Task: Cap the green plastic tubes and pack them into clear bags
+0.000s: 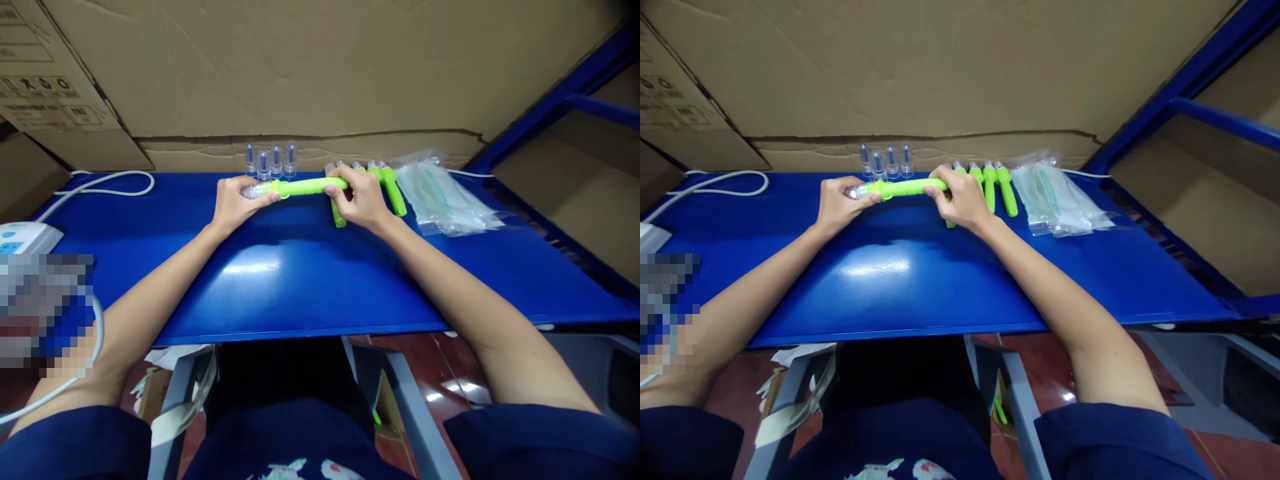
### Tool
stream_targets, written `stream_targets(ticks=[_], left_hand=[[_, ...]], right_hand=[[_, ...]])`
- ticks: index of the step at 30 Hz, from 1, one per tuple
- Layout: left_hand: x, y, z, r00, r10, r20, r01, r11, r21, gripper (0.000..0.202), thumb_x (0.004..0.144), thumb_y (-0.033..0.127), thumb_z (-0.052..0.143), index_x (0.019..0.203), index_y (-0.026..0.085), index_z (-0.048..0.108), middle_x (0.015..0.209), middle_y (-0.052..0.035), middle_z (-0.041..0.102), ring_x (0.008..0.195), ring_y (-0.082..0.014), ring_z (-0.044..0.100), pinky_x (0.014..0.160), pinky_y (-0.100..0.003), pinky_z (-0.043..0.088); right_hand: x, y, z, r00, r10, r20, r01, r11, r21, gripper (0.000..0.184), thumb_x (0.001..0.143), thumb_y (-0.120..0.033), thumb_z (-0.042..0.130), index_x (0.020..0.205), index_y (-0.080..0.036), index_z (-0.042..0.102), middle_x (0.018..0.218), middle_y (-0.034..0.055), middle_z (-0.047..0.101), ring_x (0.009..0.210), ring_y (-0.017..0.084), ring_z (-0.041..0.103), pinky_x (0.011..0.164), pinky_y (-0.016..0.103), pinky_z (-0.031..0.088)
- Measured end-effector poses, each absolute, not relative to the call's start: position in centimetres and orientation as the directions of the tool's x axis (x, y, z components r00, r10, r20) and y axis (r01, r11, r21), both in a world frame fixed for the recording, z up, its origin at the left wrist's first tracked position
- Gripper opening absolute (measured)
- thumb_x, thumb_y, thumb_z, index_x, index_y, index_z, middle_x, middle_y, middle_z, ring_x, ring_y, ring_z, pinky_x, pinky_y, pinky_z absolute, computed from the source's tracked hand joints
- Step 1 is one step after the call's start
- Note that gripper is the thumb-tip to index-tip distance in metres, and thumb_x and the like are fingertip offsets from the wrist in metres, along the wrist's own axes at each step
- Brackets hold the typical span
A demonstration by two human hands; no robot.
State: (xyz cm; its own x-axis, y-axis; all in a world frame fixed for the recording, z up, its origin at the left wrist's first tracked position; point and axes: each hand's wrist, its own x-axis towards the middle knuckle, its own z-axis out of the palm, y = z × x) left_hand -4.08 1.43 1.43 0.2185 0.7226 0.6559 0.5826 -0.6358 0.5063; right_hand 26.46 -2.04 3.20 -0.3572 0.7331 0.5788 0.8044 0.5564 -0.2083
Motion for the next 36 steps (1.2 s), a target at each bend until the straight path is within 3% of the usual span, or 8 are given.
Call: stream_targets(ticks=[4, 8, 12, 18, 22, 29, 33, 36], left_hand=[[-4.2, 1.6, 1.5, 0.273, 0.655, 0.704, 0.628, -0.676, 0.386, 0.083, 0.069, 0.102, 0.071, 0.083, 0.02, 0.073, 0.077, -0.0041, 0.072, 0.069, -0.0184, 0.063, 0.07, -0.033, 0.051], [-4.8, 2.1, 1.7, 0.345, 0.557, 0.756, 0.683, -0.701, 0.205, 0.088, 0.073, 0.106, 0.06, 0.096, 0.021, 0.074, 0.084, -0.006, 0.073, 0.079, -0.0239, 0.071, 0.078, -0.036, 0.055], [-5.7, 2.3, 2.5, 0.439, 0.471, 0.765, 0.718, -0.696, 0.017, 0.087, 0.078, 0.106, 0.055, 0.099, 0.023, 0.074, 0.084, -0.0071, 0.072, 0.079, -0.0255, 0.071, 0.077, -0.038, 0.054], [-5.4, 1.6, 3.3, 0.508, 0.421, 0.751, 0.717, -0.69, -0.098, 0.071, 0.1, 0.088, 0.044, 0.106, 0.025, 0.076, 0.084, -0.0085, 0.07, 0.074, -0.0256, 0.068, 0.076, -0.045, 0.052], [-5.3, 1.4, 3.5, 0.521, 0.455, 0.722, 0.707, -0.703, -0.068, 0.07, 0.106, 0.081, 0.036, 0.113, 0.025, 0.077, 0.094, -0.01, 0.072, 0.088, -0.0308, 0.074, 0.085, -0.052, 0.054], [-5.2, 1.0, 4.2, 0.513, 0.58, 0.633, 0.745, -0.667, 0.007, 0.08, 0.101, 0.09, 0.039, 0.148, 0.03, 0.064, 0.14, -0.015, 0.071, 0.132, -0.0412, 0.068, 0.112, -0.06, 0.048], [-4.7, 0.6, 4.2, 0.478, 0.644, 0.597, 0.774, -0.63, 0.061, 0.098, 0.094, 0.092, 0.051, 0.17, 0.03, 0.043, 0.166, -0.0207, 0.053, 0.15, -0.0487, 0.054, 0.12, -0.062, 0.042], [-4.6, 0.7, 4.0, 0.44, 0.676, 0.591, 0.793, -0.602, 0.099, 0.105, 0.091, 0.092, 0.057, 0.174, 0.032, 0.036, 0.177, -0.0223, 0.039, 0.154, -0.0513, 0.049, 0.122, -0.064, 0.041]], right_hand=[[26.4, -2.0, 4.1, -0.311, 0.796, 0.519, 0.77, 0.531, -0.353, 0.081, 0.103, -0.091, 0.024, 0.094, -0.024, 0.068, 0.071, 0.005, 0.06, 0.069, 0.023, 0.057, 0.071, 0.04, 0.05], [26.0, -2.1, 4.8, -0.339, 0.882, 0.329, 0.579, 0.471, -0.666, 0.086, 0.09, -0.105, 0.035, 0.076, -0.024, 0.058, 0.061, -0.0003, 0.041, 0.058, 0.016, 0.041, 0.057, 0.034, 0.04], [25.6, -2.6, 5.4, -0.412, 0.911, 0.007, 0.374, 0.176, -0.91, 0.073, 0.095, -0.093, 0.054, 0.076, -0.023, 0.054, 0.057, -0.0071, 0.025, 0.051, 0.009, 0.022, 0.045, 0.026, 0.024], [26.1, -2.8, 6.6, -0.491, 0.796, -0.354, 0.301, -0.226, -0.926, 0.056, 0.11, -0.066, 0.056, 0.077, -0.021, 0.051, 0.057, -0.0111, 0.016, 0.05, 0.004, 0.008, 0.04, 0.019, 0.012], [26.0, -2.8, 6.8, -0.481, 0.752, -0.45, 0.286, -0.351, -0.892, 0.056, 0.113, -0.061, 0.05, 0.076, -0.02, 0.05, 0.059, -0.0112, 0.015, 0.049, 0.003, 0.006, 0.039, 0.018, 0.012], [25.4, -2.6, 6.2, -0.346, 0.915, -0.21, 0.165, -0.161, -0.973, 0.043, 0.113, -0.052, 0.055, 0.084, -0.02, 0.058, 0.063, -0.0074, 0.026, 0.053, 0.008, 0.016, 0.045, 0.022, 0.021], [26.5, -1.7, 5.8, -0.189, 0.978, 0.084, 0.211, 0.124, -0.97, 0.052, 0.102, -0.07, 0.065, 0.08, -0.024, 0.053, 0.064, -0.0044, 0.035, 0.054, 0.01, 0.03, 0.048, 0.026, 0.029], [28.0, -0.5, 5.4, -0.026, 0.943, 0.33, 0.391, 0.314, -0.865, 0.06, 0.098, -0.084, 0.06, 0.083, -0.026, 0.053, 0.066, -0.0008, 0.045, 0.059, 0.016, 0.047, 0.055, 0.031, 0.041]])
